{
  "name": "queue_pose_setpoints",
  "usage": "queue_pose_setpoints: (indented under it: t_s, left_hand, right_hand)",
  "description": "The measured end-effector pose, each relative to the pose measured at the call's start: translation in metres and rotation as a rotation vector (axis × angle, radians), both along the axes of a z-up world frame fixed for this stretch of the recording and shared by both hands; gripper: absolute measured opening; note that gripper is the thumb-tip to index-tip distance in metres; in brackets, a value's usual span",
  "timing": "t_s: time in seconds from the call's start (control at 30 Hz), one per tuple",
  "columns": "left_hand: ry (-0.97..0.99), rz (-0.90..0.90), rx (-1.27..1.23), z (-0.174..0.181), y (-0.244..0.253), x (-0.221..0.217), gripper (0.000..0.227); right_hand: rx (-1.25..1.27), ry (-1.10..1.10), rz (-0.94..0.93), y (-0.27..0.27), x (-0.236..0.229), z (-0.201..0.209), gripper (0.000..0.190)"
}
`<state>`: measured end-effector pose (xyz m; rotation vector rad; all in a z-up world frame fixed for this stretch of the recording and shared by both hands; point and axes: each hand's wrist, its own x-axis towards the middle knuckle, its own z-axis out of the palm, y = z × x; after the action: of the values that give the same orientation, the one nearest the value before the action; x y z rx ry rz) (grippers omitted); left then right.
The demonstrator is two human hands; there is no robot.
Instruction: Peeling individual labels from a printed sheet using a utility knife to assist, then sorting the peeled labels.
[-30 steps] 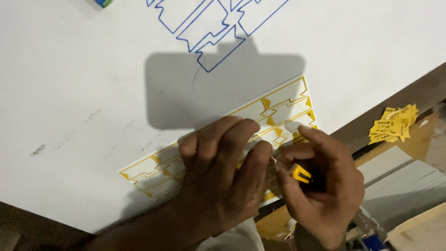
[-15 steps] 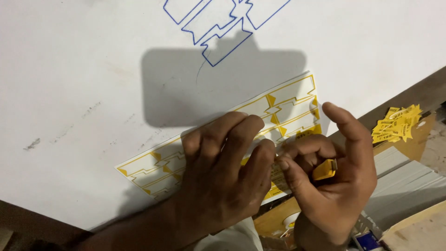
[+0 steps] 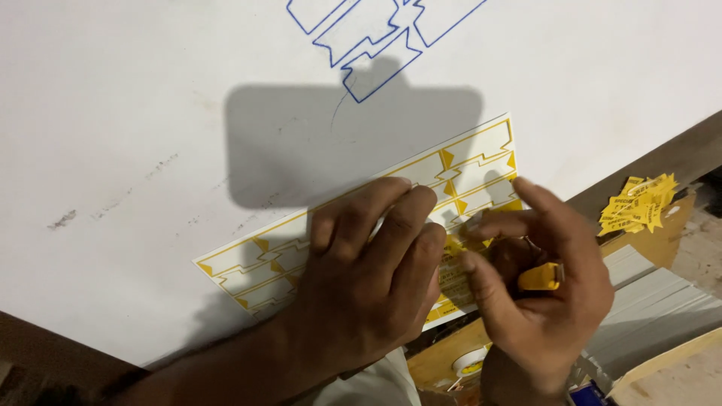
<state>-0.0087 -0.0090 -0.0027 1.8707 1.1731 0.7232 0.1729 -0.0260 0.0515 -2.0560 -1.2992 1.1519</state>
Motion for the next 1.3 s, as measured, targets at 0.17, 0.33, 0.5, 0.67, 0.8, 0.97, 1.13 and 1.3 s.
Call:
queue_pose_setpoints:
  t_s: [0.17, 0.33, 0.5, 0.67, 0.8, 0.97, 1.13, 1.3]
  left_hand:
    - [0.015, -0.006, 0.03, 0.0, -0.001, 0.0, 0.028]
    - [0.033, -0.008, 0.047, 0.006, 0.009, -0.003, 0.027]
    - [-0.019, -0.029, -0.013, 0.002, -0.001, -0.004, 0.02]
    - [0.06, -0.031, 0.041, 0.0, -0.007, -0.001, 0.018]
    - [0.07, -0.013, 0.033, 0.0, -0.006, -0.001, 0.018]
    - [0.067, -0.023, 0.02, 0.001, -0.001, -0.002, 0.018]
    - [0.08, -0.014, 0.015, 0.003, 0.004, -0.004, 0.014]
    - [0.061, -0.036, 0.064, 0.0, 0.004, -0.01, 0.018]
  right_hand:
    - [-0.022, -0.043, 0.045, 0.005, -0.012, 0.001, 0.077]
    - [-0.035, -0.027, 0.031, 0.002, -0.019, 0.0, 0.081]
    - [-0.031, 0.085, -0.049, 0.007, -0.019, 0.0, 0.092]
    - [-0.018, 0.144, -0.102, 0.014, -0.019, -0.004, 0.1]
    - [-0.008, 0.174, -0.118, 0.009, -0.009, -0.007, 0.103]
    - [-0.031, 0.141, -0.142, 0.02, -0.017, -0.005, 0.106]
    - [-0.046, 0.07, -0.099, 0.018, -0.025, 0.002, 0.105]
    - [-0.078, -0.098, -0.041, 0.018, -0.028, 0.001, 0.092]
